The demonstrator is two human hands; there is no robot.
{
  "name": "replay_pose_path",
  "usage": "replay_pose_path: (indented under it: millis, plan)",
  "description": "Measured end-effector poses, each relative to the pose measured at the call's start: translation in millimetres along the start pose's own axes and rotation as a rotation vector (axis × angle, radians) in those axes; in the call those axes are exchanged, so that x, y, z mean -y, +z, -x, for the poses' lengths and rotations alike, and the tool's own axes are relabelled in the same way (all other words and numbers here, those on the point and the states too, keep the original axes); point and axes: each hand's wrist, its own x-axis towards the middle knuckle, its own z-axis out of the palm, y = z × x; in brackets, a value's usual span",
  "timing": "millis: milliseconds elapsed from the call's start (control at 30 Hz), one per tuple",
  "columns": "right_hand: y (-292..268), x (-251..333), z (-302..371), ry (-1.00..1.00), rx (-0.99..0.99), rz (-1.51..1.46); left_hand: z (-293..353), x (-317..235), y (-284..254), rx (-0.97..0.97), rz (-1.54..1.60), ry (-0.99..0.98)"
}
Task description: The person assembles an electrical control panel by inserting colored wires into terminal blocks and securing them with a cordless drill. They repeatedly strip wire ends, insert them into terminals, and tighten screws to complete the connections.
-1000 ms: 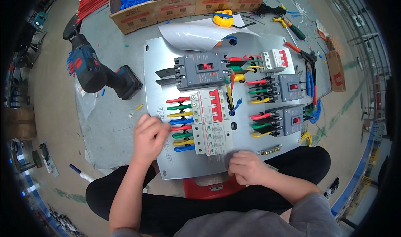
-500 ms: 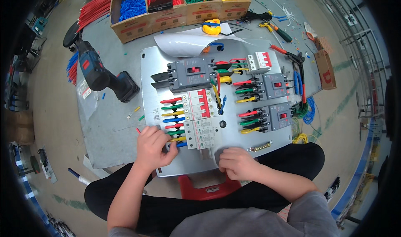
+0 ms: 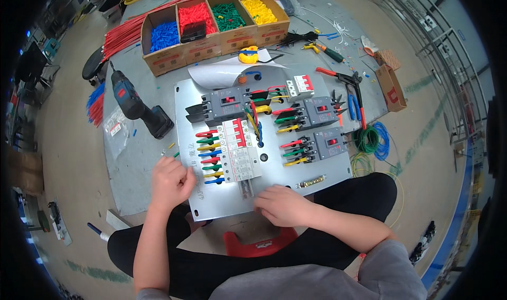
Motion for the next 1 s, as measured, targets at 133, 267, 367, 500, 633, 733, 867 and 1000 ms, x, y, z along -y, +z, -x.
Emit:
replay_pose_path:
  millis: [133, 267, 367, 500, 633, 733, 867, 1000]
  plan:
    - [-30, 15, -10, 0.157, 0.227, 0.029, -19, -13, -14, -0.072, -0.023, 0.044]
    - [-86, 13, 3, 0.242, 0.146, 0.028, -42, -26, -29, -0.185, 0.007, 0.068]
    - [-129, 4, 3, 0.249, -0.04, 0.049, -53, -33, -38, -0.223, 0.008, 0.054]
    - [-168, -24, -17, 0.286, -0.109, 0.023, -70, -58, -18, -0.171, 0.056, 0.057]
    - [-145, -47, -50, 0.227, -0.412, -0.132, -79, -73, 12, 0.045, 0.018, 0.037]
    - [-120, -55, -71, 0.069, -0.468, -0.019, -79, -82, 39, 0.166, 0.033, 0.011]
    - [-104, -62, -86, 0.086, -0.473, 0.071, -79, -91, 62, 0.231, 0.027, -0.107]
    - [-117, -66, -76, 0.213, -0.427, 0.157, -79, -97, 67, 0.181, -0.042, -0.114]
